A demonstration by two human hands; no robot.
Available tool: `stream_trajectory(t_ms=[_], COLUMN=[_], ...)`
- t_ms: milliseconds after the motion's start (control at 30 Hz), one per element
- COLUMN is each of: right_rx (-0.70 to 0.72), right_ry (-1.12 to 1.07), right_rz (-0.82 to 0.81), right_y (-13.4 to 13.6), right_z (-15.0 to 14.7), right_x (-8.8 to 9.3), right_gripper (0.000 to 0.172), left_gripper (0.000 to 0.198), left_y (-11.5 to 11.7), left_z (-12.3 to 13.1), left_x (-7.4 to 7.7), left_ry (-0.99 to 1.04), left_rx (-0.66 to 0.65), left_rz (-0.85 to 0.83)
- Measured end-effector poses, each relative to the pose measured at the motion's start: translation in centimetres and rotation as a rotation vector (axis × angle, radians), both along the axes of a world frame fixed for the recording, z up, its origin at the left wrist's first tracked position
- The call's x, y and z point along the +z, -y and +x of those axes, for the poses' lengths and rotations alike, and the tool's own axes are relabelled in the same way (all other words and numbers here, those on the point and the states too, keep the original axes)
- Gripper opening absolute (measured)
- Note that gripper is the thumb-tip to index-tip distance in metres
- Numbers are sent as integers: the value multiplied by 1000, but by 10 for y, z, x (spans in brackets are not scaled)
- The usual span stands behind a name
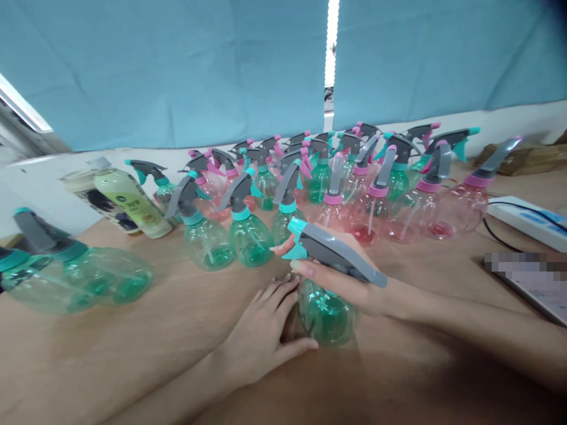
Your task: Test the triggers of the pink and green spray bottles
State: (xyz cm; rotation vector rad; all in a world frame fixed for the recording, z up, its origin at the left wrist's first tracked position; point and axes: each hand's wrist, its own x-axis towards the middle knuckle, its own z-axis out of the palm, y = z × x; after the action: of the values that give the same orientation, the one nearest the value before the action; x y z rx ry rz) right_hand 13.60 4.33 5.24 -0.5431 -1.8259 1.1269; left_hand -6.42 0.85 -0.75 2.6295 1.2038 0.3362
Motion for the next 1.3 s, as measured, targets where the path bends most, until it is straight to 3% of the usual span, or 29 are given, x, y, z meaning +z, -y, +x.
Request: stream_trajectory(t_ms=[967,1300], right_rx=[6,-9], right_ry=[-5,27], right_rz=[-8,82], right_y=[-1,-2], right_z=[-1,0], right_x=[2,4], right_gripper=[13,10], left_gripper=[71,66], left_y=[0,-1], left_z=[2,2], left_x=[2,0], left_ry=[-38,-23], left_rx=[1,-4], left_rz=[-5,6])
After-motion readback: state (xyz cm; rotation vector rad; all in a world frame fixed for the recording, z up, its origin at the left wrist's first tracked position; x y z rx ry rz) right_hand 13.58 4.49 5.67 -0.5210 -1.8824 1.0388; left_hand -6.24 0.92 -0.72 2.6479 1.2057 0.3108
